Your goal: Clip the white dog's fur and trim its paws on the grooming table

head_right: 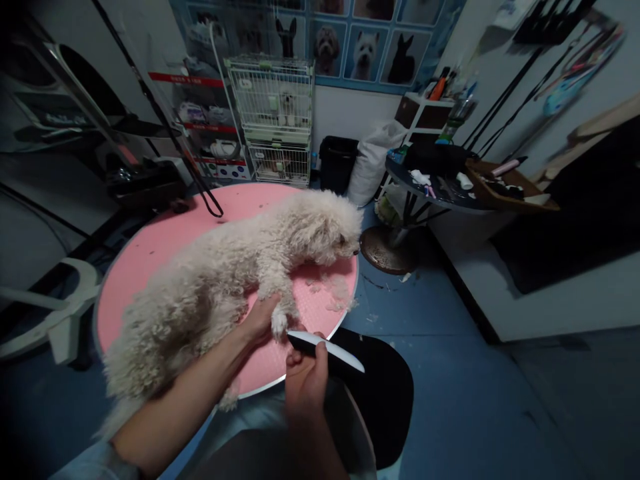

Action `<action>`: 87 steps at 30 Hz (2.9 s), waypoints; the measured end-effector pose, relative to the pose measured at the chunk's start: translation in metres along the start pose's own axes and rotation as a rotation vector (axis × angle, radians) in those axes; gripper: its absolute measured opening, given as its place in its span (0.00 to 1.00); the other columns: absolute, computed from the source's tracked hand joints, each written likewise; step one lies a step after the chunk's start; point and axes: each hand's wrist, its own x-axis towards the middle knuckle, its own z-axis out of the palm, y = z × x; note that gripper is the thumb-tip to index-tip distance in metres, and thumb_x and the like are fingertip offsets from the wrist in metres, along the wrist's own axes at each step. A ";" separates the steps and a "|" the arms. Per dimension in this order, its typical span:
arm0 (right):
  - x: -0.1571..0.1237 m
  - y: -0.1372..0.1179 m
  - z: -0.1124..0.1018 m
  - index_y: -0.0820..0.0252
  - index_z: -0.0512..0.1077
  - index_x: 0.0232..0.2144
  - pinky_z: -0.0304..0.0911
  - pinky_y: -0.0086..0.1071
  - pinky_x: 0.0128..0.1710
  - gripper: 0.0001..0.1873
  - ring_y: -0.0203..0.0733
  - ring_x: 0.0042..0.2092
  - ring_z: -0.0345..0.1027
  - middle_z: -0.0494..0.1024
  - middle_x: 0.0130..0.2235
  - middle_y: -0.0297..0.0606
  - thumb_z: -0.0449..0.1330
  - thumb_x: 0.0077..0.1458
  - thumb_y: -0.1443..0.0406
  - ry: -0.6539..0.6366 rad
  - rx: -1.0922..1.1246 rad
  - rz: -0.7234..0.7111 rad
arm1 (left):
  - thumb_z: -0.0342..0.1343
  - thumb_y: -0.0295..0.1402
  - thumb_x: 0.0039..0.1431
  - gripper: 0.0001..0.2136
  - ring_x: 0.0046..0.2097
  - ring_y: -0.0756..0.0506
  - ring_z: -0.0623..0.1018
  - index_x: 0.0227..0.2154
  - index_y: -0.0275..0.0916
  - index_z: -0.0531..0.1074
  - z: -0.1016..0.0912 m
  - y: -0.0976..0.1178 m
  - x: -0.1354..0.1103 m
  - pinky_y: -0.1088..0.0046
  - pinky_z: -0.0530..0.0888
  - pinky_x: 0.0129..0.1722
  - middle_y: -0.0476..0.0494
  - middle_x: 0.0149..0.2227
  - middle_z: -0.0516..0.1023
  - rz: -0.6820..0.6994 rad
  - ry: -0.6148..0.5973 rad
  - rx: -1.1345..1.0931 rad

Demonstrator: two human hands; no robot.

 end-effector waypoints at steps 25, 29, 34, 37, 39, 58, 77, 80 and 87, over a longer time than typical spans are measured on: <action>-0.012 -0.021 -0.032 0.52 0.64 0.42 0.72 0.47 0.43 0.17 0.52 0.53 0.70 0.72 0.53 0.44 0.62 0.49 0.68 -0.490 -0.780 -0.955 | 0.61 0.40 0.47 0.13 0.20 0.47 0.73 0.25 0.35 0.69 0.006 0.002 -0.002 0.71 0.70 0.20 0.47 0.20 0.74 0.004 -0.106 -0.054; -0.002 -0.016 -0.036 0.51 0.68 0.43 0.74 0.40 0.39 0.21 0.49 0.48 0.73 0.72 0.55 0.41 0.64 0.45 0.70 -0.438 -0.995 -1.283 | 0.61 0.35 0.47 0.10 0.22 0.50 0.72 0.25 0.36 0.67 0.007 0.003 -0.002 0.75 0.69 0.22 0.51 0.21 0.72 0.080 -0.098 -0.078; 0.006 -0.015 -0.033 0.50 0.67 0.45 0.73 0.41 0.42 0.25 0.49 0.50 0.73 0.70 0.57 0.39 0.64 0.44 0.72 -0.546 -0.995 -1.290 | 0.61 0.36 0.47 0.10 0.23 0.50 0.72 0.26 0.36 0.67 0.007 0.004 -0.003 0.74 0.69 0.25 0.51 0.22 0.72 0.068 -0.119 -0.074; -0.001 -0.026 -0.023 0.52 0.66 0.45 0.69 0.49 0.50 0.20 0.52 0.56 0.68 0.71 0.56 0.43 0.62 0.49 0.69 -0.528 -0.821 -0.886 | 0.62 0.37 0.45 0.11 0.23 0.50 0.72 0.25 0.36 0.67 0.006 0.003 -0.001 0.74 0.68 0.24 0.50 0.22 0.72 0.050 -0.102 -0.056; 0.000 -0.036 -0.018 0.52 0.65 0.43 0.66 0.51 0.53 0.17 0.52 0.56 0.67 0.72 0.54 0.43 0.63 0.51 0.66 -0.558 -0.686 -0.633 | 0.62 0.37 0.44 0.12 0.23 0.50 0.71 0.25 0.36 0.67 0.005 0.002 0.000 0.75 0.67 0.24 0.51 0.22 0.71 0.042 -0.094 -0.042; 0.064 -0.062 -0.015 0.52 0.65 0.42 0.66 0.49 0.50 0.26 0.51 0.51 0.72 0.75 0.51 0.45 0.70 0.41 0.56 -0.911 -0.490 0.011 | 0.59 0.35 0.46 0.09 0.24 0.52 0.65 0.25 0.38 0.64 -0.002 -0.002 0.004 0.75 0.64 0.25 0.56 0.22 0.66 0.078 -0.064 0.081; 0.002 0.025 -0.033 0.46 0.58 0.51 0.66 0.30 0.25 0.13 0.36 0.32 0.73 0.76 0.51 0.37 0.45 0.64 0.61 -0.344 -0.357 -0.473 | 0.63 0.40 0.43 0.14 0.18 0.51 0.69 0.25 0.37 0.65 0.008 0.004 -0.004 0.75 0.67 0.19 0.54 0.18 0.68 0.018 0.006 -0.061; 0.003 0.029 -0.031 0.45 0.57 0.52 0.66 0.29 0.26 0.14 0.40 0.40 0.74 0.75 0.53 0.37 0.43 0.65 0.62 -0.324 -0.374 -0.505 | 0.62 0.40 0.43 0.14 0.18 0.50 0.69 0.24 0.37 0.65 0.010 0.003 -0.005 0.75 0.66 0.18 0.53 0.17 0.69 0.016 0.014 -0.040; -0.008 0.023 -0.008 0.50 0.57 0.49 0.70 0.32 0.31 0.12 0.35 0.32 0.71 0.75 0.50 0.40 0.44 0.64 0.63 -0.225 -0.404 -0.533 | 0.59 0.40 0.48 0.11 0.19 0.50 0.70 0.25 0.37 0.67 0.008 -0.005 0.000 0.73 0.67 0.21 0.52 0.19 0.70 0.090 0.034 0.068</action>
